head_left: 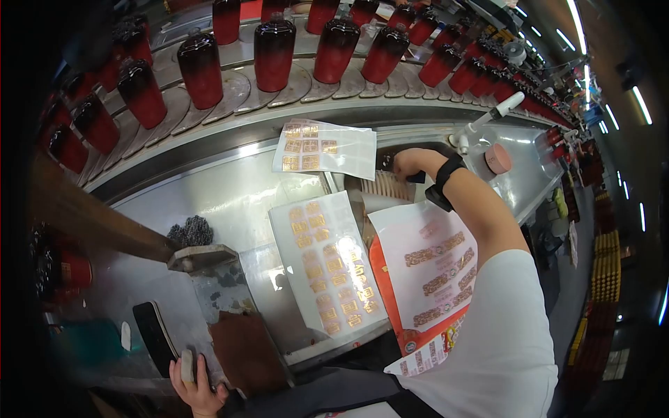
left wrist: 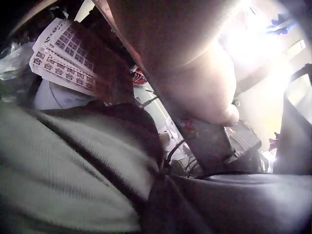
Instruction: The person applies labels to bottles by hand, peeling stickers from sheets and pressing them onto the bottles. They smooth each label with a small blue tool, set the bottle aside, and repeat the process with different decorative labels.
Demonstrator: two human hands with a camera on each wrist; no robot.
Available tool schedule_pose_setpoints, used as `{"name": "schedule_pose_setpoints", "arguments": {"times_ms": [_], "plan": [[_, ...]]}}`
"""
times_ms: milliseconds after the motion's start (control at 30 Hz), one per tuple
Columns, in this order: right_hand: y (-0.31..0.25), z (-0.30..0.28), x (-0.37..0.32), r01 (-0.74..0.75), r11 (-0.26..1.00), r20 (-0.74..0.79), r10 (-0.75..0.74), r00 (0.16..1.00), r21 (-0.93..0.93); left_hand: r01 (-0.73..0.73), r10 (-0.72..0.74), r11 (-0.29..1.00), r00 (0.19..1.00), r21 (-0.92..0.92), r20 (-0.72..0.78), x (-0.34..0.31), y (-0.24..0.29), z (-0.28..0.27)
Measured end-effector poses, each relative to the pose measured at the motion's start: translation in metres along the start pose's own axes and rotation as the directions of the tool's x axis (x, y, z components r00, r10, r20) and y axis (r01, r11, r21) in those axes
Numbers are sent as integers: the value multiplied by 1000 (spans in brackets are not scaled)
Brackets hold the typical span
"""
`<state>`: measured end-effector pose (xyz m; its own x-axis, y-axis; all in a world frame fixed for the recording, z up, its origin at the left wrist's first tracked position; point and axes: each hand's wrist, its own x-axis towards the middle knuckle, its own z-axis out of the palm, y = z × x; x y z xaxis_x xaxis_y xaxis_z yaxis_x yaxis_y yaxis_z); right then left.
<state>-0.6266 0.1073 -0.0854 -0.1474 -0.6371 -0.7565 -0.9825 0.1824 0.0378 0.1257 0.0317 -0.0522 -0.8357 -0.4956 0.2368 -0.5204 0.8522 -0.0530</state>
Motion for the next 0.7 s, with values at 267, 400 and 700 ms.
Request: {"name": "schedule_pose_setpoints", "arguments": {"times_ms": [267, 400, 700], "plan": [[7, -24, -84, -164, 984, -171, 173, 970, 67, -2, 2, 998, 1000, -59, -2, 5, -7, -2], [3, -42, -126, -268, 962, -230, 272, 934, 49, -5, 2, 997, 999, -82, -41, 8, -10, 0], [-38, -108, -208, -362, 921, -413, 276, 868, -147, -9, -6, 985, 997, -175, -82, 7, -9, -6]]}}
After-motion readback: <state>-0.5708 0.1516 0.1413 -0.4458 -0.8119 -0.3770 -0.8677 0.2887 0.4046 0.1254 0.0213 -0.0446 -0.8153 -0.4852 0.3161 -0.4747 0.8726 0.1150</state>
